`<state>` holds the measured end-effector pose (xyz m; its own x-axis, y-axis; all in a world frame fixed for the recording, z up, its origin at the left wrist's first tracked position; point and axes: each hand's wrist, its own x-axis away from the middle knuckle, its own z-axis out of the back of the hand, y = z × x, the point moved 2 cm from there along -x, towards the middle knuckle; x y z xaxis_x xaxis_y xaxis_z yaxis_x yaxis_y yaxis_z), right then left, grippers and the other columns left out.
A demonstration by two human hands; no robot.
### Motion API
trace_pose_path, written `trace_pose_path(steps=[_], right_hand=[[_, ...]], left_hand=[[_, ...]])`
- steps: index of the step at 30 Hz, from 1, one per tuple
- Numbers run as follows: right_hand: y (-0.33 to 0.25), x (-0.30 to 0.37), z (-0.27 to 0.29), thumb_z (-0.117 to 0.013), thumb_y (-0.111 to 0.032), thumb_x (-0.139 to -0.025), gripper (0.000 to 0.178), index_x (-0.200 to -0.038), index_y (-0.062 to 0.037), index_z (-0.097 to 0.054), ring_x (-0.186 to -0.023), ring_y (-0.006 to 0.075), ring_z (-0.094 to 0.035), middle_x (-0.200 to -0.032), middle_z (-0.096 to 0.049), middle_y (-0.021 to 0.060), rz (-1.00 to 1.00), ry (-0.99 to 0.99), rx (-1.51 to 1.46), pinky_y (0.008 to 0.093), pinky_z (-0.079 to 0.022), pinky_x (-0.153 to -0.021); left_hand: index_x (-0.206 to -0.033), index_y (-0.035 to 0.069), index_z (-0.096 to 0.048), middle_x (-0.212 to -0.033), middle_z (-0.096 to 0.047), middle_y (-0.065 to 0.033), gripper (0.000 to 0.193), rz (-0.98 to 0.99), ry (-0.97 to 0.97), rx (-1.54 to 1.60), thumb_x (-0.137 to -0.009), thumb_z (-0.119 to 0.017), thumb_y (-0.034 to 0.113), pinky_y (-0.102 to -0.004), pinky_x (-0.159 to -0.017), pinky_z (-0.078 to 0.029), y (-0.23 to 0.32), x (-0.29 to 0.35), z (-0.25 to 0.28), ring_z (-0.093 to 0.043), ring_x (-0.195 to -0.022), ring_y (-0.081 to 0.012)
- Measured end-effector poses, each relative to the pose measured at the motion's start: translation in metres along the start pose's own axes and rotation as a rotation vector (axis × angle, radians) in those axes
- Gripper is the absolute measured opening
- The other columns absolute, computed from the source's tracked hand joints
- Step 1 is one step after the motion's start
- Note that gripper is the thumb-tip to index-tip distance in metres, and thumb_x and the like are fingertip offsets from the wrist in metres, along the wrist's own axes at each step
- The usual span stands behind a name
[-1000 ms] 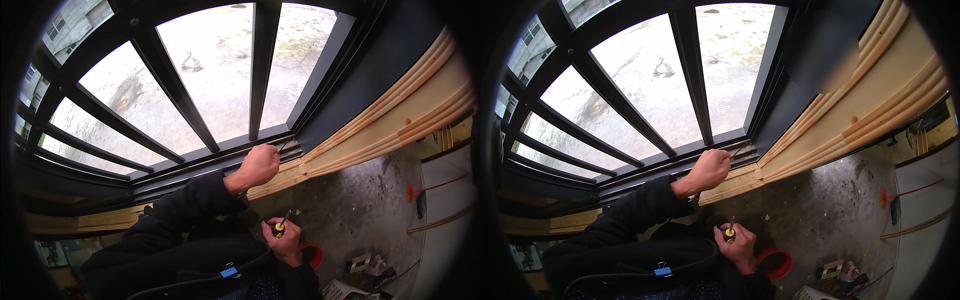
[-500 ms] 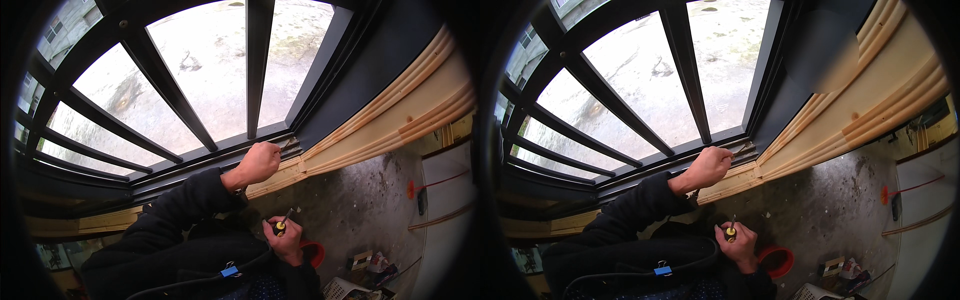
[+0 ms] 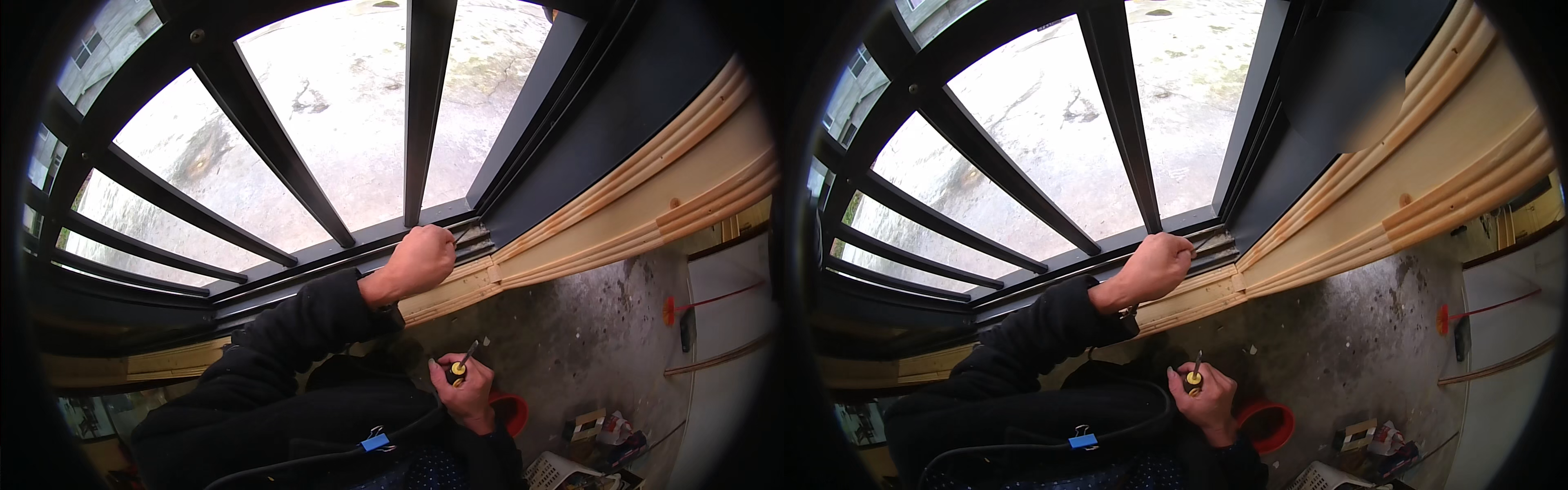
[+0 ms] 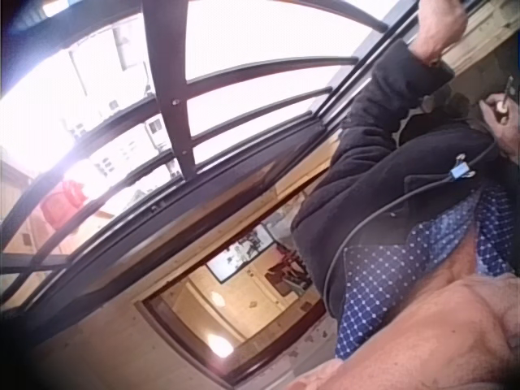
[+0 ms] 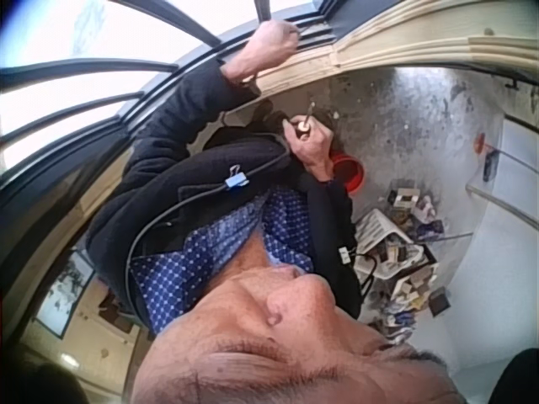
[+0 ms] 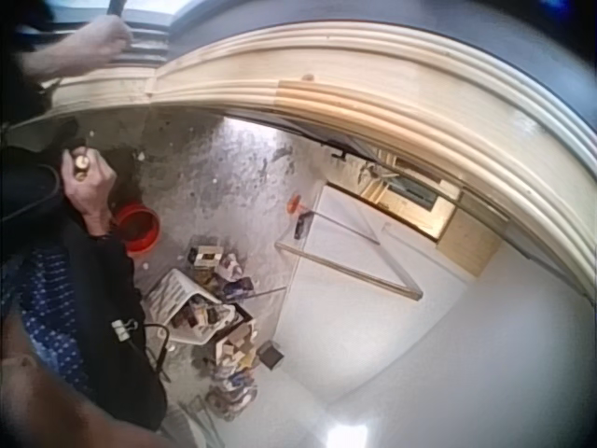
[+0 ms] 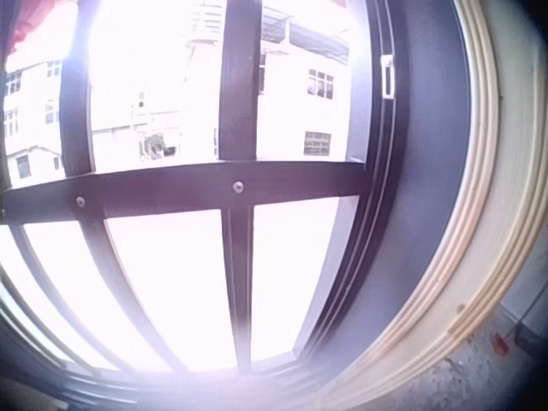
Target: The person uses a screwdriver to tighten screws along the bottom edge of a window frame, securing it to the surrounding wooden structure. They repeatedly insert and turn the screwdriver at multiple points along the frame.
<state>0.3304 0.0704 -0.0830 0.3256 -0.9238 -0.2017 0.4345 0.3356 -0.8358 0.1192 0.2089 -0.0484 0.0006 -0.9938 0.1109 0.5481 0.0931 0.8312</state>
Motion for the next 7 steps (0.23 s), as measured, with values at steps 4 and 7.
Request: trace_pose_path(steps=[4,7], right_hand=[[0.0,-0.001,-0.0004,-0.088,-0.015,-0.08,0.022,-0.081,-0.0069,-0.068,-0.059,0.029,-0.068,-0.071,-0.07,0.0085,-0.009,0.003,-0.009,0.037,-0.053,-0.055],[0.0003,-0.001,-0.0008,-0.088,-0.015,-0.08,0.022,-0.081,-0.0068,-0.068,-0.059,0.0287,-0.068,-0.071,-0.07,0.0084,-0.008,0.006,-0.014,0.0368,-0.053,-0.054]], left_hand=[[-0.097,-0.011,-0.071,-0.083,-0.068,-0.0311,0.031,-0.07,-0.005,-0.068,-0.091,-0.049,0.009,-0.0488,-0.08,-0.056,0.0025,-0.0023,-0.0084,-0.067,-0.077,-0.0481],[-0.096,-0.009,-0.072,-0.084,-0.069,-0.0306,0.029,-0.128,0.0,-0.053,-0.092,-0.05,0.01,-0.051,-0.08,-0.055,-0.0014,-0.0011,-0.008,-0.066,-0.08,-0.0503]])
